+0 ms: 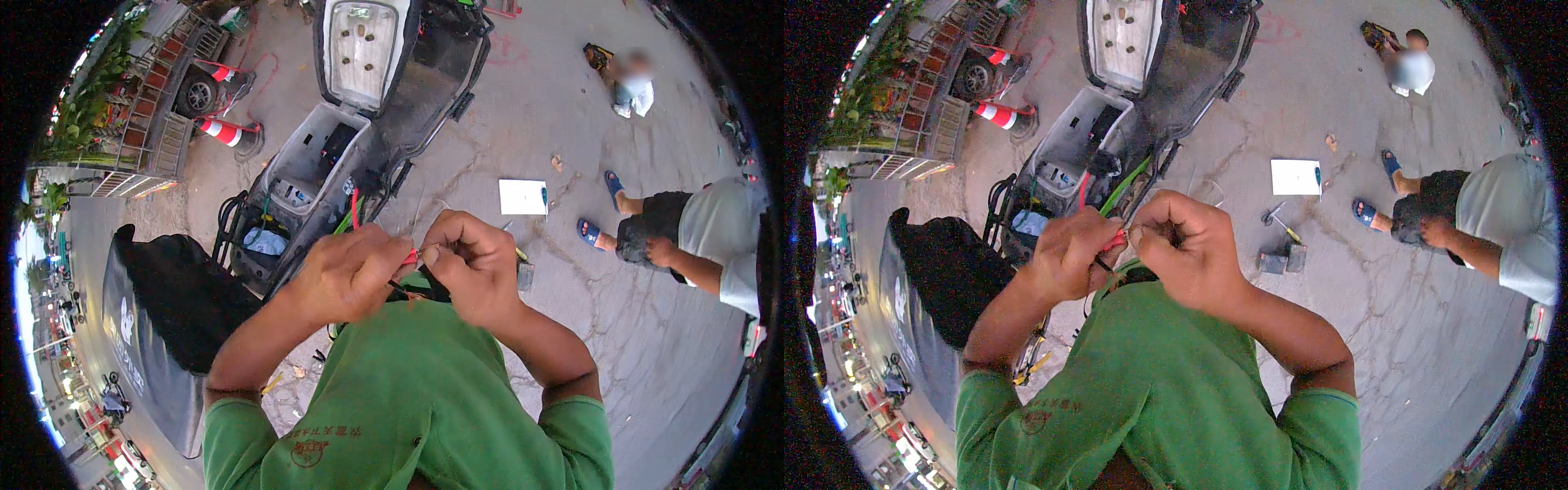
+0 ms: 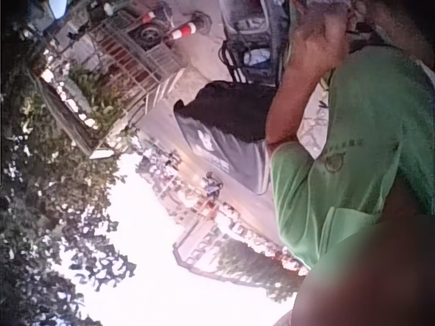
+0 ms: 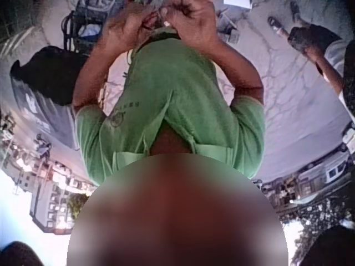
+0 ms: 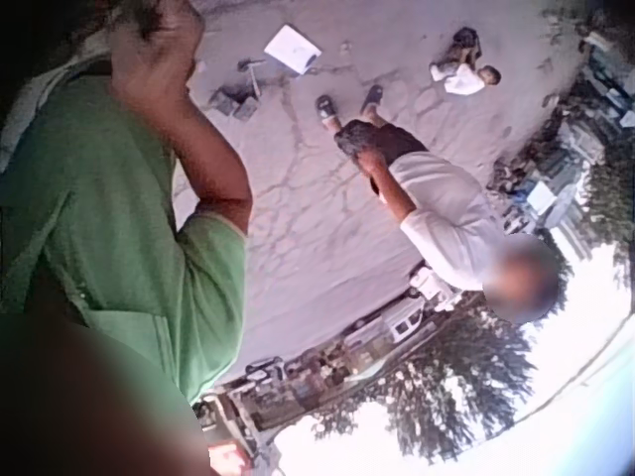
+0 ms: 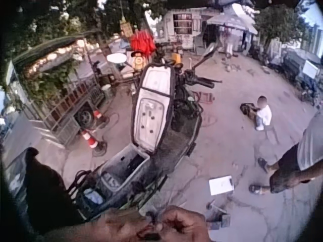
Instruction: The person strips the insulation from red and black wires, twists the exposed strands, and wraps the connection with black electrical tape. The person then picks up a roll of tape and continues wrapping the wire joint.
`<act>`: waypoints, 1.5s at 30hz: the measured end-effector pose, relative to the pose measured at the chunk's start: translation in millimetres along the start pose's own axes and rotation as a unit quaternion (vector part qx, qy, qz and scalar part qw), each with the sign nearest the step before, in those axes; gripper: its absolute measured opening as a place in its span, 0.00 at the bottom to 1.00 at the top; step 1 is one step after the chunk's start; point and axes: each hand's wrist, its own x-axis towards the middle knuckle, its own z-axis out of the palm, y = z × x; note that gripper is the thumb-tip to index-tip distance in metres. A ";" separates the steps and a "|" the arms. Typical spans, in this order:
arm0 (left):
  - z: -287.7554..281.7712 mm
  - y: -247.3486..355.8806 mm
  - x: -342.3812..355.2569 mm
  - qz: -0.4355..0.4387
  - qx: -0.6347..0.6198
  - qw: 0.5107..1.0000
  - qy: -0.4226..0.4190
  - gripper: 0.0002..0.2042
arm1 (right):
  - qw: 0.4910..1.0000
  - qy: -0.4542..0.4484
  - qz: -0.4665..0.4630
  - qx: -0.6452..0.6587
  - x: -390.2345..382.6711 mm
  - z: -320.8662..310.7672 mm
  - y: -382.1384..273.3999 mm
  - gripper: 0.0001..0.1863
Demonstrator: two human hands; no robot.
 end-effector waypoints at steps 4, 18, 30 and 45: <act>-8.3 -22.2 -1.3 0.138 0.099 0.984 -0.058 0.17 | 0.976 -0.028 0.175 0.130 -2.5 -1.3 -3.6 0.06; -6.9 10.5 0.3 -0.410 -0.622 0.667 -0.032 0.09 | 0.972 -0.031 -0.155 -0.172 20.2 -62.5 -11.9 0.10; -26.7 0.7 3.8 -0.360 -0.671 0.633 -0.140 0.13 | 0.856 -0.250 -0.369 -0.262 47.9 -33.2 -46.9 0.20; -32.7 -1.1 5.0 -0.407 -0.664 0.597 -0.193 0.24 | 0.784 -0.297 -0.444 -0.317 48.4 -26.9 -51.5 0.12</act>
